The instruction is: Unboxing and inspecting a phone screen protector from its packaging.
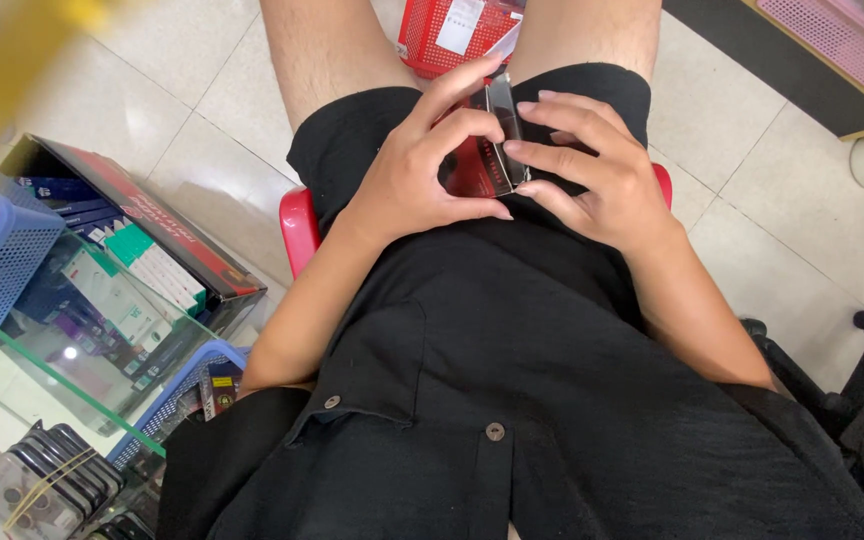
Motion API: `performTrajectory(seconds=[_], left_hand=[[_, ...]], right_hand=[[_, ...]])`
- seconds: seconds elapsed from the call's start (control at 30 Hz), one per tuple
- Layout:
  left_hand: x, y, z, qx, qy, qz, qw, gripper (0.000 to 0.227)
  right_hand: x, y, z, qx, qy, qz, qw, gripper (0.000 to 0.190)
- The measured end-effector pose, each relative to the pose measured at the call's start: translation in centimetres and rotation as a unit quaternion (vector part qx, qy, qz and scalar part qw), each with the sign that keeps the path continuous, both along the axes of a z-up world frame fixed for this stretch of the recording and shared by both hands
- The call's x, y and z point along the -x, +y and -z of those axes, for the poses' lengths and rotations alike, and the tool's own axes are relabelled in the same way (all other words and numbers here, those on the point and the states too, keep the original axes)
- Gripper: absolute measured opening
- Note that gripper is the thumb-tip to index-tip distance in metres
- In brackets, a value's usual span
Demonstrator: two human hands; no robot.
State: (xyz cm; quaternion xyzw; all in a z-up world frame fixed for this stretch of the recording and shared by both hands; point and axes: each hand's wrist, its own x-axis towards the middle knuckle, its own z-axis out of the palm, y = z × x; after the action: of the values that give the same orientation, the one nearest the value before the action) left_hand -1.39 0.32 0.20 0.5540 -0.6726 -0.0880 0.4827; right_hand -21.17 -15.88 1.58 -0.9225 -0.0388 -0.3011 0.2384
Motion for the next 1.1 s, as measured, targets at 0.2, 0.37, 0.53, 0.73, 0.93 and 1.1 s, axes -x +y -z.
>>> performTrajectory(seconds=[0.2,0.37,0.53,0.73,0.93,1.1], left_hand=[[-0.2,-0.5,0.1,0.014,-0.015,0.006,1.000,0.062],[-0.4,-0.8,0.2,0.011,-0.015,0.002,1.000,0.061],[-0.3,-1.0,0.4,0.010,-0.010,-0.016,1.000,0.060],[-1.8,-0.8,-0.3,0.026,0.046,0.011,0.999,0.084],[-2.6,-3.1,0.7,0.069,0.259,0.077,0.960,0.085],[-5.1,-7.9,5.2,0.101,0.446,-0.065,0.887,0.035]], right_hand=[[0.0,-0.8,-0.1,-0.017,0.019,-0.033,0.999,0.041],[-0.3,-1.2,0.2,-0.047,0.040,-0.046,0.997,0.042],[-0.8,-1.1,-0.8,0.017,0.071,-0.062,0.995,0.059],[-0.8,-1.8,2.6,-0.130,0.074,-0.120,0.981,0.069],[-2.2,-1.3,5.0,-0.268,0.117,-0.032,0.956,0.101],[-5.5,-1.2,4.1,-0.298,0.087,-0.076,0.948,0.134]])
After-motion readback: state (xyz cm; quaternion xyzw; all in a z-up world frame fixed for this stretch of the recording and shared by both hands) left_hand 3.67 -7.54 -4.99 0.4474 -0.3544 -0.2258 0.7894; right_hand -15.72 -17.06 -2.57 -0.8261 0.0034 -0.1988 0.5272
